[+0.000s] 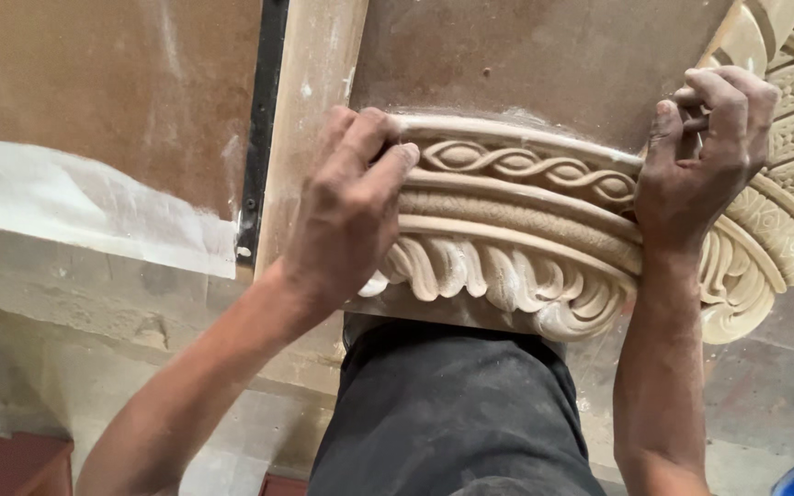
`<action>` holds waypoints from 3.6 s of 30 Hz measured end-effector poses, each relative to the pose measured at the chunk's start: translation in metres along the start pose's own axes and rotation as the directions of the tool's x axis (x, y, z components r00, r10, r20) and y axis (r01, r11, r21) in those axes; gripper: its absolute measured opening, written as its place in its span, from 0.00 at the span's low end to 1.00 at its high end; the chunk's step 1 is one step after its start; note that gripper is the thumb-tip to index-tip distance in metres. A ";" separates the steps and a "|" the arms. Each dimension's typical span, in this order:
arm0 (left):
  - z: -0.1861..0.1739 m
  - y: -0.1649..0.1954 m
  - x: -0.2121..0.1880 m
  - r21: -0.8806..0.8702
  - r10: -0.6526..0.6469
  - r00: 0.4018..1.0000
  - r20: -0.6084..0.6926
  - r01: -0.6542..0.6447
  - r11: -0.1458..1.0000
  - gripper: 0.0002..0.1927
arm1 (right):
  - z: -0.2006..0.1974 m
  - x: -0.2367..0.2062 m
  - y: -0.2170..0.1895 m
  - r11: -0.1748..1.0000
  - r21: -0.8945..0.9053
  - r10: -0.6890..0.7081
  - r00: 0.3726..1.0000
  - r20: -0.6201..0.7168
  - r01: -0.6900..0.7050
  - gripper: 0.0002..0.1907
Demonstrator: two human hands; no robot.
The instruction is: The person carves and sands a decorative wood panel using small tools and their hands.
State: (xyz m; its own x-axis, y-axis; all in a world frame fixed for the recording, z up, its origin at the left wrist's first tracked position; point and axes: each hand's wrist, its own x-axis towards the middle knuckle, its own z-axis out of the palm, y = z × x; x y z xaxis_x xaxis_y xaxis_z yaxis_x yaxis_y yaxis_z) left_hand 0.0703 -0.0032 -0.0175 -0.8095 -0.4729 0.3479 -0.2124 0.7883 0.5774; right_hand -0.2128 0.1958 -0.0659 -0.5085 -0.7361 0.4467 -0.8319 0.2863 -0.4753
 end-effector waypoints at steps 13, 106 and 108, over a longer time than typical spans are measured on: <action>0.007 0.017 0.000 0.060 -0.115 0.988 -0.105 0.121 0.991 0.08 | -0.003 0.006 -0.010 0.998 0.058 0.001 1.000 0.011 -0.002 0.11; -0.020 -0.003 0.061 -0.257 0.093 0.980 0.173 -0.046 0.965 0.05 | 0.001 0.005 -0.026 0.994 -0.067 0.085 0.996 0.033 -0.082 0.27; -0.022 -0.009 0.051 -0.161 0.104 0.960 0.261 -0.063 0.985 0.03 | 0.001 0.005 -0.024 0.995 -0.068 0.076 0.996 0.037 -0.074 0.26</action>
State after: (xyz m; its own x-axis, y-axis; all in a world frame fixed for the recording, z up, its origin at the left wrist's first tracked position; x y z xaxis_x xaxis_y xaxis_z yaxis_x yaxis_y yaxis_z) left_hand 0.0428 -0.0427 0.0116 -0.9418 -0.2694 0.2013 -0.0703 0.7431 0.6655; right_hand -0.1953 0.1846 -0.0531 -0.5621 -0.7341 0.3810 -0.8054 0.3811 -0.4540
